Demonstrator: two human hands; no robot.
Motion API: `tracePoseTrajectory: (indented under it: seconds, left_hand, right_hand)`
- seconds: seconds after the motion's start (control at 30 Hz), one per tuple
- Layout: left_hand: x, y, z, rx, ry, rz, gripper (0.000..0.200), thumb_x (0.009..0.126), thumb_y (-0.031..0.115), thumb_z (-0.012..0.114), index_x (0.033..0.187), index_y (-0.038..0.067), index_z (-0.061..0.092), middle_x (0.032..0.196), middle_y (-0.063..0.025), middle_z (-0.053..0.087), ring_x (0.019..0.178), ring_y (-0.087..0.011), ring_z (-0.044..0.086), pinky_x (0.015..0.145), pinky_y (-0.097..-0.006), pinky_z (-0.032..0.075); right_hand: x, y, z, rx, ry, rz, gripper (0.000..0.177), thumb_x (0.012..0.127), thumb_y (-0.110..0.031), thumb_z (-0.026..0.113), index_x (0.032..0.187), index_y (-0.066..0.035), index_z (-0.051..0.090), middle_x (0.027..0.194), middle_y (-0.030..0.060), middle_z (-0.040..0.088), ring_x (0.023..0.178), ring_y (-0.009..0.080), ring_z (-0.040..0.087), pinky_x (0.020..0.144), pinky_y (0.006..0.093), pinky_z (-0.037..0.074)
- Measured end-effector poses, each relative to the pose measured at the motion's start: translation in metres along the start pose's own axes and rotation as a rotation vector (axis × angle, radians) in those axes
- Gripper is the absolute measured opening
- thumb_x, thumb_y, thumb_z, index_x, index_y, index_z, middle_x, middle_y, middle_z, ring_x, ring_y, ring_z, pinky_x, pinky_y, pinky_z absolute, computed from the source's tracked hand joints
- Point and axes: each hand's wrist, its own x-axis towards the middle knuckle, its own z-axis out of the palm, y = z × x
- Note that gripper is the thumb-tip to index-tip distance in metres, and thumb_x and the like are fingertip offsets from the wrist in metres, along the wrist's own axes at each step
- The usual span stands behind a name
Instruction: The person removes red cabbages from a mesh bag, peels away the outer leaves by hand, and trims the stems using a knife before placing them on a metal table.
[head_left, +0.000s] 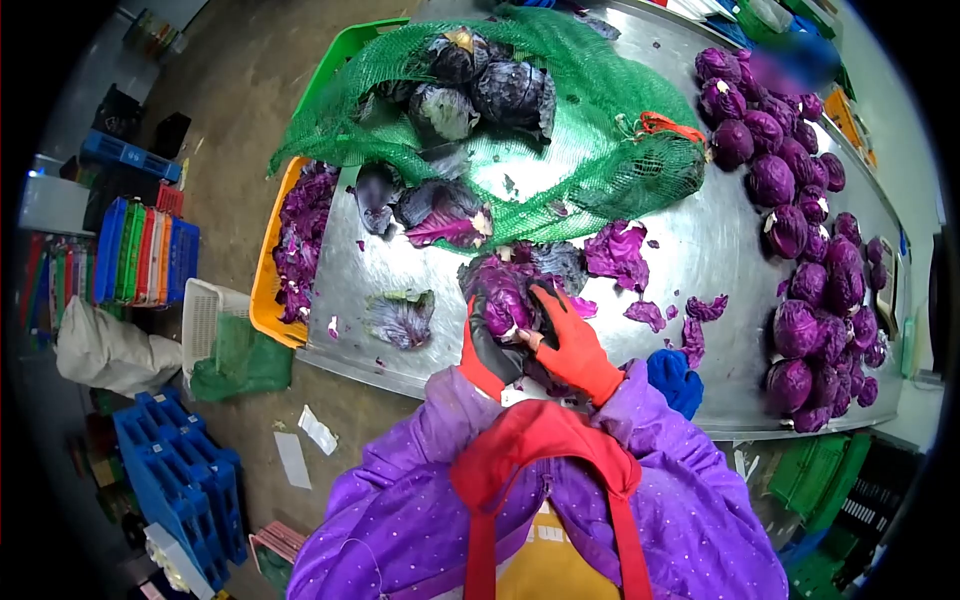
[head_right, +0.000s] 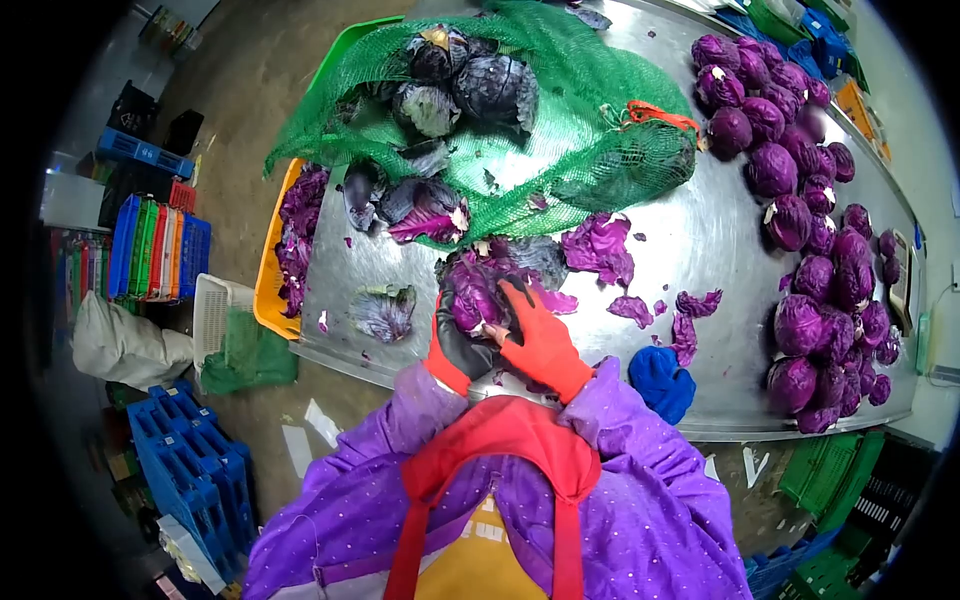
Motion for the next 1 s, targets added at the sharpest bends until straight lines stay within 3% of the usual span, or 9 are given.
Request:
tracePoseTrajectory:
  seconds: [0.13,0.17,0.33,0.4,0.5,0.6,0.7,0.87,1.0]
  left_hand:
    - [-0.003,0.018,0.012,-0.159,-0.332,-0.276,0.07,0.089,0.063,0.044,0.141,0.016,0.046,0.142,-0.0098,0.049,0.127,-0.0327,0.049,0.106,-0.054,0.039]
    - [-0.007,0.02,0.016,-0.021,-0.194,-0.224,0.072,0.088,0.066,0.041,0.141,0.018,0.046,0.144,-0.0084,0.047,0.127,-0.0321,0.049,0.104,-0.0521,0.041]
    - [0.003,0.027,0.014,-0.248,-0.391,-0.338,0.071,0.089,0.066,0.041,0.141,0.018,0.046,0.144,-0.007,0.048,0.124,-0.031,0.051,0.096,-0.0486,0.047]
    - [0.003,0.028,0.015,-0.182,-0.373,-0.321,0.071,0.088,0.066,0.042,0.14,0.018,0.047,0.143,-0.0071,0.048,0.121,-0.0298,0.053,0.093,-0.0467,0.048]
    - [-0.008,0.026,0.044,0.043,0.132,-0.212,0.081,0.079,0.078,0.042,0.134,0.019,0.05,0.128,-0.0043,0.058,0.103,-0.0278,0.055,0.07,-0.0388,0.044]
    - [0.0,0.024,0.034,0.033,0.154,-0.232,0.083,0.078,0.079,0.044,0.135,0.018,0.049,0.127,-0.0058,0.057,0.102,-0.0287,0.055,0.075,-0.0415,0.047]
    - [0.017,0.028,-0.018,-0.728,-0.11,-0.465,0.067,0.091,0.052,0.048,0.143,0.013,0.036,0.139,-0.0098,0.044,0.123,-0.0268,0.043,0.101,-0.0412,0.038]
    - [0.018,0.022,-0.004,-0.244,-0.381,-0.196,0.059,0.093,0.042,0.051,0.138,0.004,0.043,0.131,-0.0122,0.053,0.123,-0.0272,0.049,0.11,-0.0399,0.036]
    - [0.034,0.022,-0.034,-0.099,-0.176,-0.156,0.063,0.09,0.053,0.049,0.137,0.01,0.047,0.134,-0.0111,0.054,0.123,-0.0292,0.051,0.108,-0.0448,0.038]
  right_hand:
    - [-0.004,-0.002,-0.003,-0.098,-0.139,-0.013,0.068,0.09,-0.034,0.057,0.15,-0.017,0.028,0.141,0.0343,0.038,0.103,0.0499,0.059,0.078,0.047,0.054]
    - [-0.002,0.001,-0.001,-0.129,-0.137,-0.047,0.068,0.09,-0.033,0.057,0.15,-0.017,0.028,0.141,0.0343,0.037,0.102,0.0497,0.059,0.076,0.0467,0.054]
    - [0.013,0.01,0.001,-0.273,-0.148,-0.139,0.066,0.089,-0.027,0.057,0.148,-0.014,0.03,0.141,0.0354,0.036,0.097,0.0479,0.061,0.07,0.0466,0.054]
    - [0.014,0.008,-0.001,-0.257,-0.124,-0.153,0.066,0.088,-0.026,0.058,0.148,-0.014,0.031,0.141,0.0347,0.036,0.096,0.0475,0.061,0.069,0.0472,0.054]
    - [0.01,0.008,-0.003,-0.273,-0.15,-0.14,0.066,0.087,-0.026,0.059,0.147,-0.014,0.032,0.142,0.0329,0.037,0.095,0.0465,0.062,0.069,0.0472,0.054]
    - [0.012,0.013,-0.002,-0.295,-0.09,-0.164,0.062,0.088,-0.024,0.059,0.145,-0.014,0.035,0.14,0.031,0.04,0.094,0.0455,0.062,0.072,0.0469,0.054]
    - [0.018,0.011,0.003,-0.273,0.016,-0.155,0.054,0.09,-0.021,0.059,0.141,-0.016,0.042,0.133,0.0291,0.049,0.094,0.0444,0.063,0.076,0.0454,0.053]
    - [0.03,0.022,0.01,-0.19,0.095,-0.094,0.044,0.092,-0.017,0.056,0.135,-0.015,0.049,0.124,0.0237,0.058,0.098,0.0415,0.063,0.08,0.0435,0.053]
    - [0.038,0.037,0.022,0.123,0.282,0.087,0.042,0.094,-0.025,0.056,0.133,-0.009,0.051,0.115,0.0244,0.062,0.093,0.0397,0.064,0.078,0.0416,0.051]
